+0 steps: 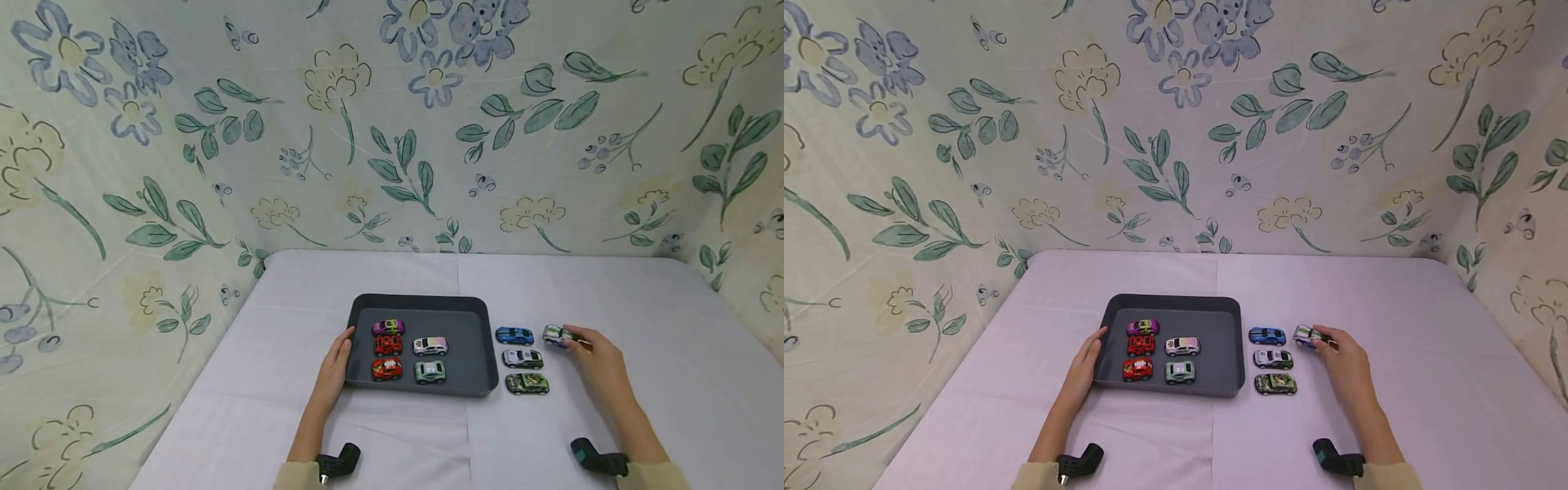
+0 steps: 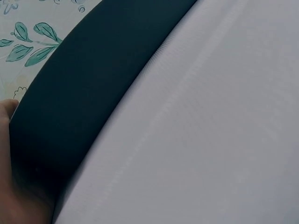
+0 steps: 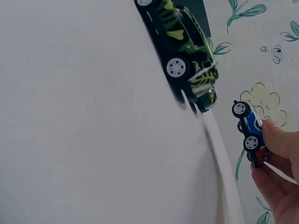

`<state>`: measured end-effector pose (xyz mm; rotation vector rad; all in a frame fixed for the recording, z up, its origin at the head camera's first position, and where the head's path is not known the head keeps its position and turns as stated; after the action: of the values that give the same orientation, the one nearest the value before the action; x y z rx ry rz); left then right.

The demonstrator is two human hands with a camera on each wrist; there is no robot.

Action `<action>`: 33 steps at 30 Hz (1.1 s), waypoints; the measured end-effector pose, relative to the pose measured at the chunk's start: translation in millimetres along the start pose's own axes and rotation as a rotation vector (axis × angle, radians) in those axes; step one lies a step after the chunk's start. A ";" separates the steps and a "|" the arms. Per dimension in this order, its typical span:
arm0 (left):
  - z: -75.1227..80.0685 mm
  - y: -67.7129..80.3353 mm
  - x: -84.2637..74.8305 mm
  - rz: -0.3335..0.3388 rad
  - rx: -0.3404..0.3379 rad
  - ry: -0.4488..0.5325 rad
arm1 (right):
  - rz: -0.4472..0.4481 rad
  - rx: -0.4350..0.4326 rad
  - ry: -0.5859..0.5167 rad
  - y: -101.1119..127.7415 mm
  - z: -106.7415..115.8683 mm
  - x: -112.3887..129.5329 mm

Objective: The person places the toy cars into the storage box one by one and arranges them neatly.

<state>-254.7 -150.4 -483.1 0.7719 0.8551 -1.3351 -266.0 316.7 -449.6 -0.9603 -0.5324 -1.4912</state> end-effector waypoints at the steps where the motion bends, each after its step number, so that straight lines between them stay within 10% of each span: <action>1: -0.1 0.1 0.0 0.001 0.001 0.001 | 0.008 -0.007 -0.001 1.5 0.4 2.7; 10: 0.7 2.2 -4.4 0.017 0.016 -0.008 | 0.126 -0.053 -0.004 14.2 -0.4 32.6; 18: 8.4 15.8 -33.0 0.015 0.020 -0.009 | 0.175 -0.092 0.006 6.2 -18.6 -5.5; 33: -0.3 0.2 -1.4 -0.001 0.012 -0.010 | 0.265 -0.093 -0.125 1.6 -48.1 9.7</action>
<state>-254.6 -149.4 -482.0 0.7735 0.8405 -1.3455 -276.2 272.6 -468.6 -1.1559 -0.4095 -1.2320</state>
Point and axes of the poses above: each hand's wrist, its own y-axis away from the middle knuckle, its own z-axis out of the back of the hand, x = y × z, the point moved 9 cm from there along -y, towards the middle knuckle, and after that the axes turned 13 degrees about -y, right-handed, at the moved point
